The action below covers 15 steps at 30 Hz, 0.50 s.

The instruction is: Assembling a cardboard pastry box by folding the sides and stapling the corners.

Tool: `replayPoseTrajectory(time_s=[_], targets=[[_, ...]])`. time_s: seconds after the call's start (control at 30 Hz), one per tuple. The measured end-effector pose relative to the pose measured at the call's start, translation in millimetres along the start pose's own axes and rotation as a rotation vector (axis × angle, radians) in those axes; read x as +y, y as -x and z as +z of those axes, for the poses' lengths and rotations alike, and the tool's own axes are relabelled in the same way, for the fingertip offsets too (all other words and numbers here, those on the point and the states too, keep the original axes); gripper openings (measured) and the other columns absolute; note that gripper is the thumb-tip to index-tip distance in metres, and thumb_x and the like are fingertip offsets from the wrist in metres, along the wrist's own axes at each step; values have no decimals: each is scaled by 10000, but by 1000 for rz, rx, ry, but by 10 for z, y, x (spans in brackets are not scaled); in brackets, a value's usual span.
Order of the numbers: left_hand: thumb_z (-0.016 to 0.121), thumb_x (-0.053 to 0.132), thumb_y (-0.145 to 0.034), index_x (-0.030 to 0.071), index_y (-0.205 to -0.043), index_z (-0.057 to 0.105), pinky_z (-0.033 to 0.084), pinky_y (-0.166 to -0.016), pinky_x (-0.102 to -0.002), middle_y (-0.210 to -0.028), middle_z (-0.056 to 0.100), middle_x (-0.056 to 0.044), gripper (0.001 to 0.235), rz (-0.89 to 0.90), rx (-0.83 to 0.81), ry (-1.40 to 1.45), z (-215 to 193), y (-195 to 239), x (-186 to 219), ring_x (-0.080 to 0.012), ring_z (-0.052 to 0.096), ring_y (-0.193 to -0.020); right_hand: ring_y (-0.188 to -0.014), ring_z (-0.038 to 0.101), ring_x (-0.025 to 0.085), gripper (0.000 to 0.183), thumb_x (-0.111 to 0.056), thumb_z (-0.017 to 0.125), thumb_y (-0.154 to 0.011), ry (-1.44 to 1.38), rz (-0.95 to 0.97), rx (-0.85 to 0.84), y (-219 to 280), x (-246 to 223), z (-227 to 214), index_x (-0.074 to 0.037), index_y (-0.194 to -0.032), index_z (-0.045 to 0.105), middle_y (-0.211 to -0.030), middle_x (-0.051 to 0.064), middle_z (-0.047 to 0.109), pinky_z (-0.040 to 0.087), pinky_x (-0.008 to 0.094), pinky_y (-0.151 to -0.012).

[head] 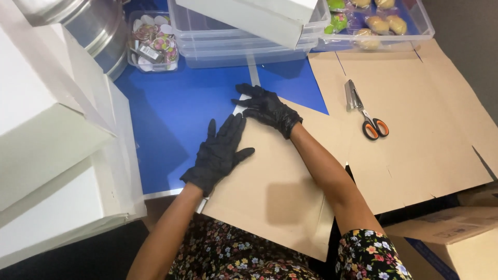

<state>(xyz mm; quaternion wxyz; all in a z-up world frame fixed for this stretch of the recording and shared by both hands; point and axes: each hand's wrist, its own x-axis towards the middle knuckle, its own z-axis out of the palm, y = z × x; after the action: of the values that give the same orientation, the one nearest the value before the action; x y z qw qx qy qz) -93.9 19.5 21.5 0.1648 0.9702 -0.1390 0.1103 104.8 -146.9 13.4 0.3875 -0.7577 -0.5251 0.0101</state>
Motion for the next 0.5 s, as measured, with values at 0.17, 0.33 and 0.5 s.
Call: replayPoseTrajectory(time_s=[0.17, 0.33, 0.5], targets=[[448, 659, -1004, 54, -1555, 394, 197, -1237, -559, -1591, 414, -194, 821, -151, 156, -100, 95, 335, 486, -327, 354, -1489, -1377, 517, 320, 221, -356, 735, -943, -154, -117, -7, -86, -340, 256, -257, -1134, 790, -1432, 66, 617, 343, 552, -1186], [533, 453, -1065, 65, -1364, 607, 386, -1183, -424, -1405, 614, -157, 496, -195, 437, -209, 564, 214, -36, -289, 549, -1355, -1377, 521, 324, 243, -387, 635, -1010, -180, -210, -21, -314, -271, 682, -267, -1159, 784, -1436, 59, 615, 376, 566, -1155], [600, 319, -1026, 139, -1339, 652, 483, -1111, -344, -1367, 651, -99, 365, -218, 662, -468, 685, -40, -457, -242, 636, -1241, -1348, 529, 438, 443, 7, 547, -964, -1381, 556, 108, -586, -742, 673, 30, -1406, 544, -1518, 231, 494, 584, 293, -904]])
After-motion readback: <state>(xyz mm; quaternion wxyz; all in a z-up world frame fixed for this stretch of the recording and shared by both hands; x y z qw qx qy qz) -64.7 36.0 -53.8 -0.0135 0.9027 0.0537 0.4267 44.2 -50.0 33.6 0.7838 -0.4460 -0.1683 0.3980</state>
